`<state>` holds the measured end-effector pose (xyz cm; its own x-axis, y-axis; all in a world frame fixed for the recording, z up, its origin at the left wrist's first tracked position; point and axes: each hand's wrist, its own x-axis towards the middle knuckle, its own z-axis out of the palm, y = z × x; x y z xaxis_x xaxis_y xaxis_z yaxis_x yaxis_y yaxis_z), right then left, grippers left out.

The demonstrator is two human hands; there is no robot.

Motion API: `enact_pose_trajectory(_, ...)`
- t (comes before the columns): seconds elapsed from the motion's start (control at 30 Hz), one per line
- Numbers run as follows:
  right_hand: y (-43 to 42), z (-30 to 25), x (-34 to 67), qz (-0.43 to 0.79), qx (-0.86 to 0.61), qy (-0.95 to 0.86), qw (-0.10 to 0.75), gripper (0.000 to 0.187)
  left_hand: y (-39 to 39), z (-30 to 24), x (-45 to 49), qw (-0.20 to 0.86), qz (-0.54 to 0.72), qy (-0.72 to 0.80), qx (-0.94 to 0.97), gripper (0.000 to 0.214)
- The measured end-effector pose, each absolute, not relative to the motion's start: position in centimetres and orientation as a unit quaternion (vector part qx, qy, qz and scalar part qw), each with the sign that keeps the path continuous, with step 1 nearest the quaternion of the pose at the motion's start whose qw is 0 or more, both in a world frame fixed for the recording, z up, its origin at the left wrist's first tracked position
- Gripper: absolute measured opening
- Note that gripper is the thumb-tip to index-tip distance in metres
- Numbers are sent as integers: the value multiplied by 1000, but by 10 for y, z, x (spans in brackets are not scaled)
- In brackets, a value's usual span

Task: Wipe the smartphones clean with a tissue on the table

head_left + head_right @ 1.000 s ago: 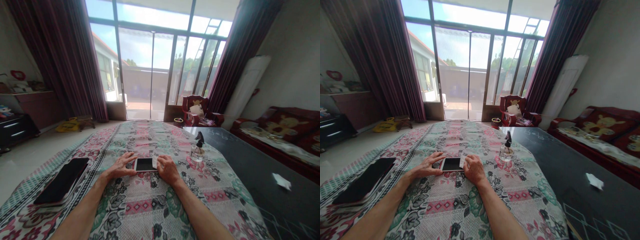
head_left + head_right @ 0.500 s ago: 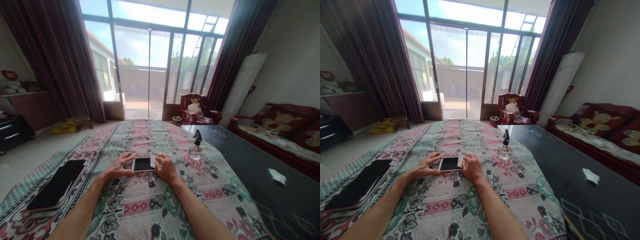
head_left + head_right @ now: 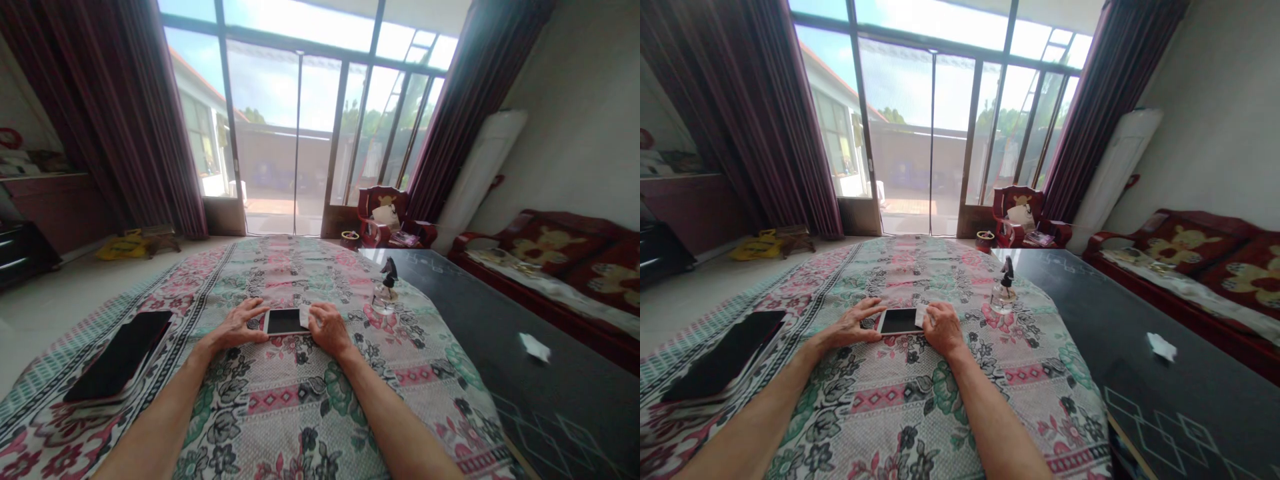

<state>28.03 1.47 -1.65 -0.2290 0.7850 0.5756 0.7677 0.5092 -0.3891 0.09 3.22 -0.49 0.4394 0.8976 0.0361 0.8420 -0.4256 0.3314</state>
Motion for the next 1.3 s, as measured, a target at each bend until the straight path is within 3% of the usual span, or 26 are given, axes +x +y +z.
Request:
enact_pose_trajectory(0.7,12,-18,274,6,-548,-779,304,25,20,17,12,196,29,567,800,81)
enact_pose_trajectory(1.3,-23,-17,273,6,-563,-769,302,27,21,6,10,172,63,563,806,78)
